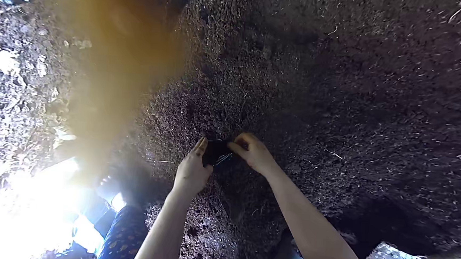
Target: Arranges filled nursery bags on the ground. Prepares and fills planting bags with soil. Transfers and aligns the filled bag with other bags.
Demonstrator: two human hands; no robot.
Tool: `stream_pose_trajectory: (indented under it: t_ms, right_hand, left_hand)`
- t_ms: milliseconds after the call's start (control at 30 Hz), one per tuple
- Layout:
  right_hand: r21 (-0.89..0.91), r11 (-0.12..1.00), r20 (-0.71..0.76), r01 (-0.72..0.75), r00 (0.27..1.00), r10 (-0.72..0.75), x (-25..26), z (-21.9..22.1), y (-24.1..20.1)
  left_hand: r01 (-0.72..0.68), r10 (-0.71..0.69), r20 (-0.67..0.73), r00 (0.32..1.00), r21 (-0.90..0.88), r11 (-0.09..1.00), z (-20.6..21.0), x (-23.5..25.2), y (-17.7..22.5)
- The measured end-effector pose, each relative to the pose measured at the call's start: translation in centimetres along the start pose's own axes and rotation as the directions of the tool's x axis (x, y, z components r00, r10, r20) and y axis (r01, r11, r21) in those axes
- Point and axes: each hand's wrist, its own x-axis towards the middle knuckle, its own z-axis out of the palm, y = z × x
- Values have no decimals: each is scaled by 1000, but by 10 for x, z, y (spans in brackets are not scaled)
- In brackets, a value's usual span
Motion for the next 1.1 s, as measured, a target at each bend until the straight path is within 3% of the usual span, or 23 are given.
stream_pose_trajectory:
  t_ms: [33,67,100,167,233,367,467,567,667,833,1000,1100]
  right_hand:
    - [242,962,1,-130,991,134,-3,-1,18]
    - [514,820,-3,-254,955,298,-8,1,36]
    - [739,602,-4,-302,892,453,-13,4,53]
    - [965,174,47,-197,781,623,-22,6,80]
    - [999,-48,35,-7,782,623,-18,4,101]
    - [959,-181,-81,220,819,568,26,-7,114]
    - [902,-323,-85,288,850,520,48,-7,117]
    - [890,-333,-114,311,859,499,65,-13,112]
    - [876,-302,-194,377,846,496,97,-24,104]
    - [847,-364,-268,388,903,337,133,-37,122]
    - [858,-397,-216,326,930,297,99,-34,130]
    - [931,-275,-189,240,961,199,68,-36,112]
  left_hand:
    - [-4,4,-3,1000,6,1000,4,4,-2]
    - [-9,9,-11,1000,-2,1000,7,8,-2]
    - [-15,15,-24,1000,-22,1000,8,10,-2]
    - [-37,32,-65,997,-75,996,9,14,-4]
    - [-45,38,-109,993,-63,997,11,17,-9]
    - [28,8,-169,986,213,977,3,15,-7]
    - [24,8,-112,994,287,958,-3,14,-6]
    - [-21,21,5,1000,315,949,-1,14,-7]
    - [18,-50,94,994,313,950,2,12,-5]
    - [38,-53,87,995,162,986,8,16,-8]
    - [6,-2,63,998,-53,999,1,19,1]
    - [-15,20,52,998,-92,996,1,20,6]
